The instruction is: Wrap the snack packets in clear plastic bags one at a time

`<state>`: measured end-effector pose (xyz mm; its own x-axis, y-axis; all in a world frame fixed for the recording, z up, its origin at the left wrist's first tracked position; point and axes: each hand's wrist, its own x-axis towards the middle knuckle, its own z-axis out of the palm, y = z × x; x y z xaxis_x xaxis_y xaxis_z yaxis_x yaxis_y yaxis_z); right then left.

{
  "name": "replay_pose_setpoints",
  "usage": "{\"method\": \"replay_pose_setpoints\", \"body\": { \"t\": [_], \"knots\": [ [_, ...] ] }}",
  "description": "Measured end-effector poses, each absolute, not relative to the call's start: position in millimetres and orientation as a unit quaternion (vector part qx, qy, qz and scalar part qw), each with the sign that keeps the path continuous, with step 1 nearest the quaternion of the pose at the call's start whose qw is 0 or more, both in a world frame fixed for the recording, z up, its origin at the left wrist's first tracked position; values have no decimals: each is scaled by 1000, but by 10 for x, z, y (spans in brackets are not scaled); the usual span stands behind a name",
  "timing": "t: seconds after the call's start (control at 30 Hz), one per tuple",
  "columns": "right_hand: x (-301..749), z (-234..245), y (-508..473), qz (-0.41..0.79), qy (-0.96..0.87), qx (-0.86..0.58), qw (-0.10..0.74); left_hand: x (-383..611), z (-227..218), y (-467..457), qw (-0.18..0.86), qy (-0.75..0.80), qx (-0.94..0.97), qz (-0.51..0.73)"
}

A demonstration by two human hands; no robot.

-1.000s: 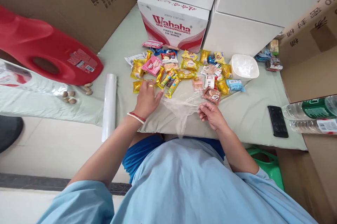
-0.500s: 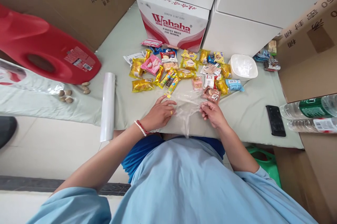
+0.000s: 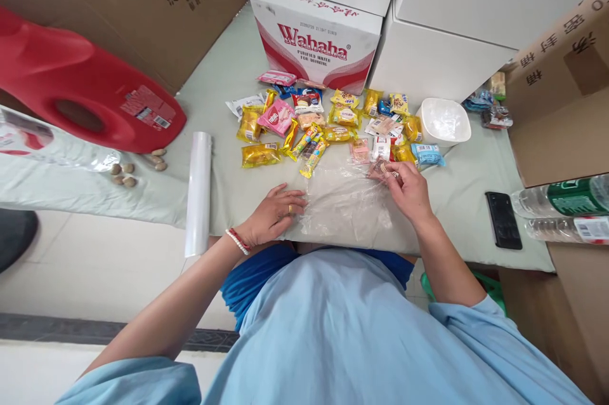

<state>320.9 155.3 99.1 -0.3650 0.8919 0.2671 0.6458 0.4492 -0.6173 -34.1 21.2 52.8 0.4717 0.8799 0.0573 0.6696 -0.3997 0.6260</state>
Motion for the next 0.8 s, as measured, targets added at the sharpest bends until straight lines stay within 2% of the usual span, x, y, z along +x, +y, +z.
{"method": "replay_pose_setpoints", "body": {
  "t": [0.07,0.13,0.23,0.3,0.4,0.5,0.63,0.8],
  "knots": [
    [3095,1107,1458,237,-862,-373,248,-251,532,250,297,522,775,199],
    [3020,1143,1353,270,-909,-289,135,-137,523,294,290,574,738,205],
    [3098,1063,1187,268,-920,-282,-49,4,480,303,248,603,733,195],
    [3281,1001,1088,267,-908,-305,-104,45,436,250,218,602,746,185],
    [3579,1024,1006,300,-896,-311,-99,37,375,118,198,609,744,191],
    [3594,1170,999,317,-897,-304,-50,6,352,19,201,616,735,202],
    [3000,1252,974,244,-924,-293,18,-34,361,12,210,613,733,206],
    [2130,857,803,186,-968,-167,25,-170,314,52,241,595,727,243]
  ]
}}
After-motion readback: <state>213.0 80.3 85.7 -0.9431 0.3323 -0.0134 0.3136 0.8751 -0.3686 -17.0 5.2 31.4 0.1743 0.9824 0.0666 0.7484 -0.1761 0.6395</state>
